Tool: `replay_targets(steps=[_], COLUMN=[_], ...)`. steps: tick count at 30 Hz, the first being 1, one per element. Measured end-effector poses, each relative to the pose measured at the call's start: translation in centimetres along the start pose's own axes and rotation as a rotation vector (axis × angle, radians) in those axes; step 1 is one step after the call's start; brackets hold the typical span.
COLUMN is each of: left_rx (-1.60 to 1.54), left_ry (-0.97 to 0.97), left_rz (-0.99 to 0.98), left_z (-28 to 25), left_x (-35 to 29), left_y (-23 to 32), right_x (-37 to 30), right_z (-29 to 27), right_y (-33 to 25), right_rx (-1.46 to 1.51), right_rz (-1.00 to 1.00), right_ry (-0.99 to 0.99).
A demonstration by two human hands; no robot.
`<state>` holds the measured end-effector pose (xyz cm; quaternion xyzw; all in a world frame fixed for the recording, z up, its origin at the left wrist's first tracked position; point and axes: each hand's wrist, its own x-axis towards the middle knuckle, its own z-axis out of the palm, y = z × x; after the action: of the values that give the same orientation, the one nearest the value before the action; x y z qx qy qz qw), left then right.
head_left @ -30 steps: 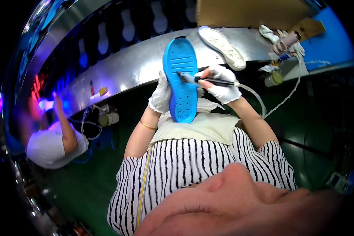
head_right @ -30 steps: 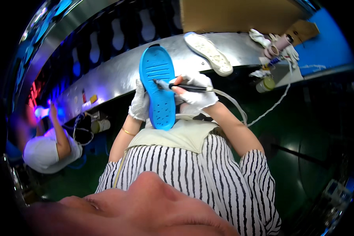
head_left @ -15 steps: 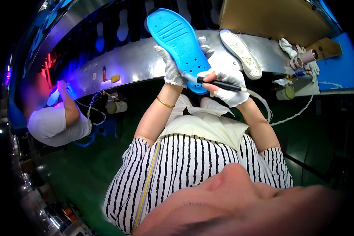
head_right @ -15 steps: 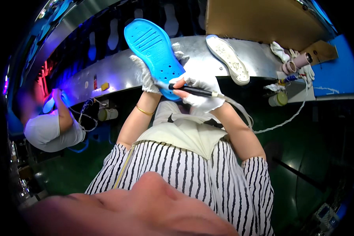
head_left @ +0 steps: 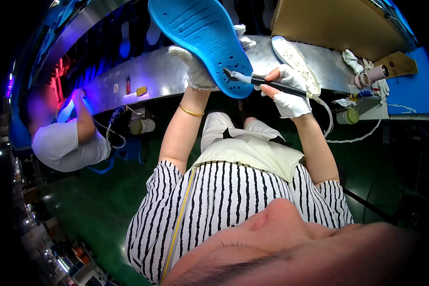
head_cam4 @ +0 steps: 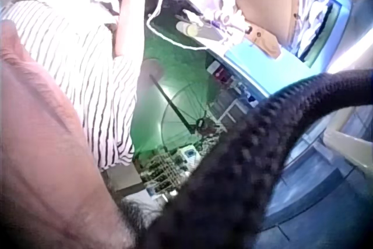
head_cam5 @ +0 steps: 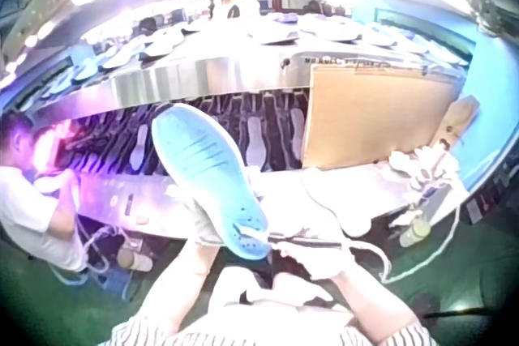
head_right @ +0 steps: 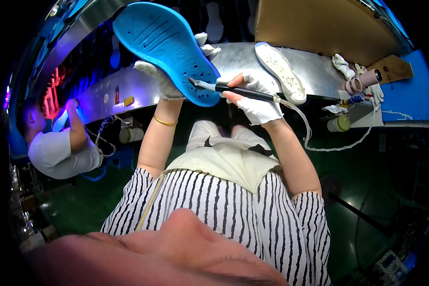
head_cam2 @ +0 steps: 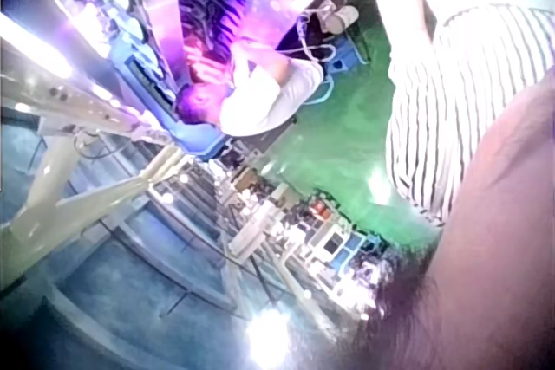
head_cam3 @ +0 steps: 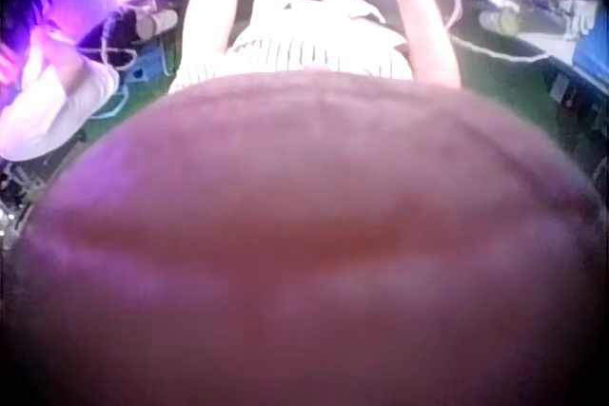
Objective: The person applies a liquid substance to the edges and surfaces of blue shoe soles using a brush tool, handling the soles one by one and placing them on a conveyor belt.
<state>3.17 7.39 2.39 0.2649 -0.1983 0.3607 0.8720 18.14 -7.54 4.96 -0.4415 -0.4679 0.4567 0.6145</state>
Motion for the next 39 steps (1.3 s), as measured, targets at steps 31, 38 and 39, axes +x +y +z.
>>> replay_targets(steps=[31, 38, 39], left_rx=[1.056, 1.083, 1.093], left_ry=[0.594, 0.605, 0.606], left_rz=[-0.778, -0.760, -0.746], left_z=[0.2, 0.2, -0.2], left_x=[4.5, 4.8, 4.7], left_y=[1.5, 1.4, 1.8], right_x=[2.7, 4.4, 4.4], right_z=[-1.2, -3.0, -2.7], right_y=[-0.2, -0.1, -1.3], right_rx=[-0.602, -0.462, -0.552], right_rz=[-0.029, -0.026, -0.005], right_ry=[-0.306, -0.156, -0.187])
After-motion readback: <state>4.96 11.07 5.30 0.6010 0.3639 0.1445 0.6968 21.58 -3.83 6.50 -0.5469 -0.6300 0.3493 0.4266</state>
